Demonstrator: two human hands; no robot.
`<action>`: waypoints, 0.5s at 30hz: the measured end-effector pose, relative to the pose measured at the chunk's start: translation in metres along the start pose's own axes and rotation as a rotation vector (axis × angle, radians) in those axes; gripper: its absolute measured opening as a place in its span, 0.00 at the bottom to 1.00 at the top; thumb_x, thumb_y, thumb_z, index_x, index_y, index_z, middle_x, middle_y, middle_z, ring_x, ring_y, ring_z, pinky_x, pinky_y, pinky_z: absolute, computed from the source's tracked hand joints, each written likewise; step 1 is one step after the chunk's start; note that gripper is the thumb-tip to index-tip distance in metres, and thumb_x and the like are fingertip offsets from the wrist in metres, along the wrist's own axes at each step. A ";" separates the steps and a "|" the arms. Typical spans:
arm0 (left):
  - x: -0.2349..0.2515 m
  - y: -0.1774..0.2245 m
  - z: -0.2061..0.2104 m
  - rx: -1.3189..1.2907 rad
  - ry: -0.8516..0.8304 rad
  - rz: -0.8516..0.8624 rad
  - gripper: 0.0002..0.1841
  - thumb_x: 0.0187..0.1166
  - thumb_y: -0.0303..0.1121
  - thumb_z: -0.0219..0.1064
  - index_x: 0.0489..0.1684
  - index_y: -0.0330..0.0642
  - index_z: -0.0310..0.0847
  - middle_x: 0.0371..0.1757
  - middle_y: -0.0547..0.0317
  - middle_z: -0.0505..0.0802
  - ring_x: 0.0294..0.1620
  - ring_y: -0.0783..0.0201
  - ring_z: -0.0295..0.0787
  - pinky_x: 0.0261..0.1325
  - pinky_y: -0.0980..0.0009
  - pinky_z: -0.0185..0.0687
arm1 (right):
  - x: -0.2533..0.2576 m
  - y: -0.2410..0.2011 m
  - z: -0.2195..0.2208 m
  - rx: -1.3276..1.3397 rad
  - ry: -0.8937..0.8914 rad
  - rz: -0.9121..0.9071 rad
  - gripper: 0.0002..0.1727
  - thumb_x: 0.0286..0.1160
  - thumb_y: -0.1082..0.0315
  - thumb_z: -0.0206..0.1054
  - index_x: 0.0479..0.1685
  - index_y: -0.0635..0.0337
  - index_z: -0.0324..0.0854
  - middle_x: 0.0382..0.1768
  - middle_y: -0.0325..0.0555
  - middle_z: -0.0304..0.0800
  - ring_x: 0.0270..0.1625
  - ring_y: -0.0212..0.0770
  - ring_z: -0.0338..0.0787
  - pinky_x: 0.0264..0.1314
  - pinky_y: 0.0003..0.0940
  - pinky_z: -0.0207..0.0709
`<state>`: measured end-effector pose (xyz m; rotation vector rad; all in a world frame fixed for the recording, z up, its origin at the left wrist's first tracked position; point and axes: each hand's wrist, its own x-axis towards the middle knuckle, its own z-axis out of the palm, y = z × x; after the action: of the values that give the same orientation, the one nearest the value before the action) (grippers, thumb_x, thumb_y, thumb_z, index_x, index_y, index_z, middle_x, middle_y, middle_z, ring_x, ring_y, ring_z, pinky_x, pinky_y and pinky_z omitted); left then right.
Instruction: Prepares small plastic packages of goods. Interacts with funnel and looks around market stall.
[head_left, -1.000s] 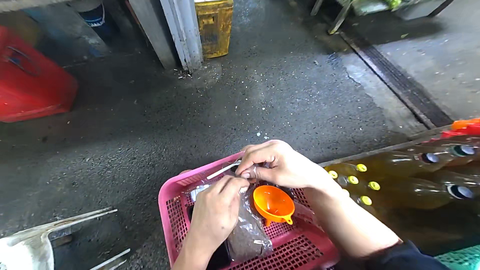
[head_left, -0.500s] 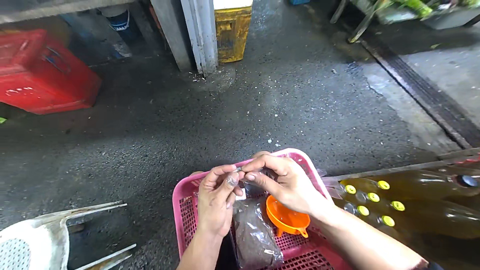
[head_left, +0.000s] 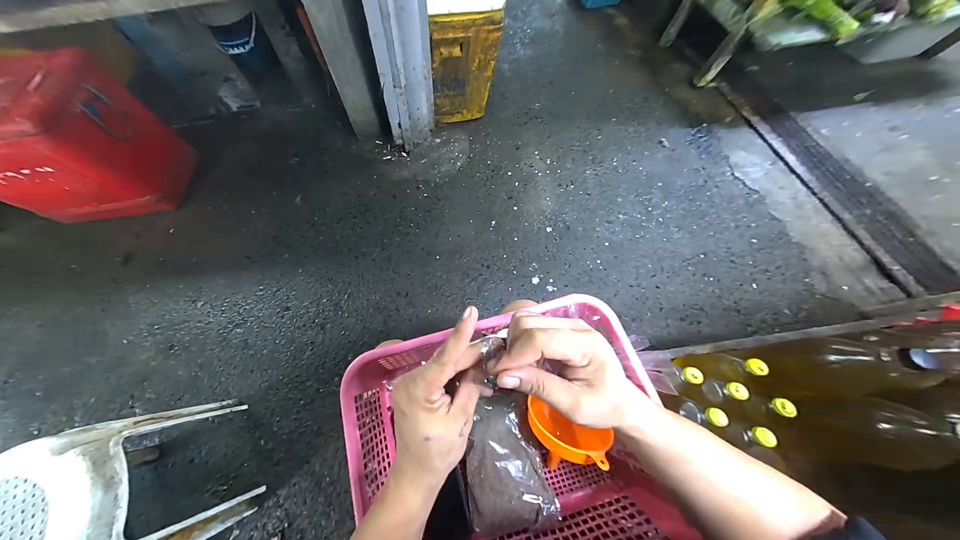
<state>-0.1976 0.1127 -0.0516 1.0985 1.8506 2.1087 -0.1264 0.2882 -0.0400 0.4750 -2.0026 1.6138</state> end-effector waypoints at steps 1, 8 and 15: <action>0.000 -0.001 0.001 0.027 -0.012 0.017 0.26 0.73 0.17 0.69 0.74 0.33 0.80 0.50 0.59 0.99 0.43 0.71 0.97 0.47 0.75 0.93 | 0.000 0.001 0.000 0.013 0.015 0.006 0.08 0.81 0.67 0.71 0.41 0.64 0.90 0.33 0.41 0.87 0.41 0.26 0.84 0.47 0.20 0.77; 0.000 -0.001 -0.001 0.326 0.024 0.164 0.27 0.73 0.24 0.73 0.76 0.36 0.79 0.44 0.60 0.99 0.41 0.75 0.95 0.48 0.78 0.91 | -0.001 0.002 0.004 0.034 0.026 0.012 0.07 0.79 0.68 0.72 0.42 0.63 0.91 0.37 0.42 0.90 0.45 0.27 0.87 0.51 0.21 0.80; 0.001 -0.006 0.000 0.471 0.069 0.168 0.33 0.66 0.27 0.75 0.78 0.36 0.75 0.39 0.62 0.95 0.30 0.81 0.80 0.34 0.86 0.75 | 0.000 0.001 0.005 -0.168 0.036 0.173 0.17 0.79 0.60 0.73 0.60 0.62 0.88 0.46 0.41 0.89 0.44 0.24 0.85 0.48 0.18 0.82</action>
<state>-0.2000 0.1150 -0.0568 1.3252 2.4483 1.8539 -0.1281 0.2839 -0.0413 0.2138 -2.1799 1.5235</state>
